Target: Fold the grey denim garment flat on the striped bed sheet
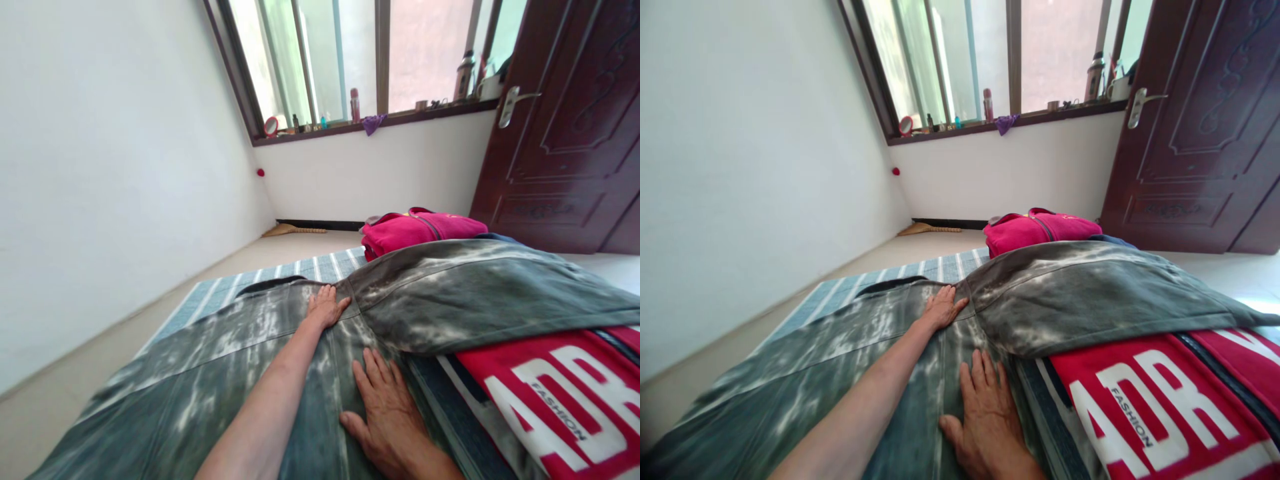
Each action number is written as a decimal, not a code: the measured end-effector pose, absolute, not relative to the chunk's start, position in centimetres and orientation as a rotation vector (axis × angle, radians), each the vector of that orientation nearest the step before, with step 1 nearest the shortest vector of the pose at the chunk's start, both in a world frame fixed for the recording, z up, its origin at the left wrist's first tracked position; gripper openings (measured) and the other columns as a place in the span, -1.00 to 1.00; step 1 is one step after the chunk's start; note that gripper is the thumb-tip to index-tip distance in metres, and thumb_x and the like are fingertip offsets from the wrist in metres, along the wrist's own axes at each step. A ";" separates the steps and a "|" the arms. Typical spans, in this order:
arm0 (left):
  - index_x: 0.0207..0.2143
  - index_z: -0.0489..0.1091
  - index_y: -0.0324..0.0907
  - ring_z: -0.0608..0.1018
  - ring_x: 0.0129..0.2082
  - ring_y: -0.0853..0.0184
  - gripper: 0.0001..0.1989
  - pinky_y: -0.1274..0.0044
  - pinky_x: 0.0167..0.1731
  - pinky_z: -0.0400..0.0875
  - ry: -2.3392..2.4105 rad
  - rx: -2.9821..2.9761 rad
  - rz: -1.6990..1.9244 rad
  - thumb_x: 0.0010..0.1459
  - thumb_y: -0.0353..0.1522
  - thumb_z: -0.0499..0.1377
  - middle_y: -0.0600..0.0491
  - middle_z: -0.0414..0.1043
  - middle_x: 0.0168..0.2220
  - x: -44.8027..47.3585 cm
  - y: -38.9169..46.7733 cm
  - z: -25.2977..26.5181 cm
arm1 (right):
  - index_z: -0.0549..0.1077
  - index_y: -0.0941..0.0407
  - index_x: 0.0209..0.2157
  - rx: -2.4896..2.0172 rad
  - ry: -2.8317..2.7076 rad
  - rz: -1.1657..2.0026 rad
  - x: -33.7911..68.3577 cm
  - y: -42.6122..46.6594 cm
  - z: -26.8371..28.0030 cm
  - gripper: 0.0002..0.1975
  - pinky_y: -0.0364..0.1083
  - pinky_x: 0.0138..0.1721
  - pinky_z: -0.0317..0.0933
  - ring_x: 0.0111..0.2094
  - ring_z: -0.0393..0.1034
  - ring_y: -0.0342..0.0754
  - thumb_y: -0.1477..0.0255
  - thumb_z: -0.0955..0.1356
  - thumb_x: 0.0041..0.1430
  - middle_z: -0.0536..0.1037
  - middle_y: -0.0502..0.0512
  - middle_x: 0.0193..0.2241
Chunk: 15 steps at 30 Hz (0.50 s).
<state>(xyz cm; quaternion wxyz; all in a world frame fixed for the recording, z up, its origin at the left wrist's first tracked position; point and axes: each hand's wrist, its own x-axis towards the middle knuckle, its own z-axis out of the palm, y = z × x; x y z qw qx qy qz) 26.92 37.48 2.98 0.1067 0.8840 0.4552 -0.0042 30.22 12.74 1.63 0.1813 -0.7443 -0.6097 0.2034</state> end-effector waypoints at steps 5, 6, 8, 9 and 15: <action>0.13 0.24 -0.27 0.14 0.32 0.05 -0.53 0.16 0.24 0.02 1.330 2.667 0.113 0.28 -0.19 -0.03 -0.27 0.13 0.29 26.5 36.1 4.5 | 0.08 0.13 0.34 -2.072 -1.718 0.589 30.3 13.0 1.9 -0.21 0.19 0.33 -0.40 0.38 -0.39 0.14 -0.04 0.21 0.22 -0.17 0.23 0.37; 0.08 0.28 -0.27 0.21 0.28 0.05 -0.58 0.18 0.21 0.09 1.311 2.685 0.149 0.26 -0.24 0.00 -0.26 0.22 0.24 26.4 35.5 5.1 | 0.08 0.14 0.34 -2.064 -1.716 0.589 30.3 13.0 2.0 -0.21 0.19 0.33 -0.40 0.38 -0.39 0.14 -0.04 0.21 0.23 -0.18 0.24 0.37; 0.02 0.32 -0.24 0.33 0.20 0.07 -0.65 0.24 0.16 0.21 1.240 2.722 0.236 0.22 -0.32 0.04 -0.20 0.35 0.14 26.7 33.9 6.5 | 0.08 0.16 0.34 -2.047 -1.714 0.593 30.3 13.1 2.1 -0.19 0.20 0.32 -0.41 0.38 -0.39 0.15 -0.04 0.21 0.22 -0.18 0.27 0.37; 0.02 0.33 -0.21 0.37 0.17 0.11 -0.67 0.27 0.14 0.24 1.189 2.740 0.284 0.21 -0.33 0.04 -0.17 0.38 0.10 27.0 32.8 7.3 | 0.08 0.17 0.34 -2.038 -1.715 0.598 30.3 13.1 2.2 -0.18 0.21 0.32 -0.41 0.38 -0.39 0.17 -0.04 0.22 0.22 -0.19 0.29 0.37; 0.10 0.29 -0.18 0.34 0.20 0.15 -0.57 0.31 0.21 0.24 0.397 2.803 0.610 0.19 -0.27 0.10 -0.12 0.32 0.18 31.7 21.1 13.3 | 0.12 0.14 0.33 -2.028 -1.654 0.413 30.3 13.2 1.0 -0.23 0.22 0.32 -0.26 0.36 -0.20 0.24 0.00 0.24 0.22 0.05 0.23 0.34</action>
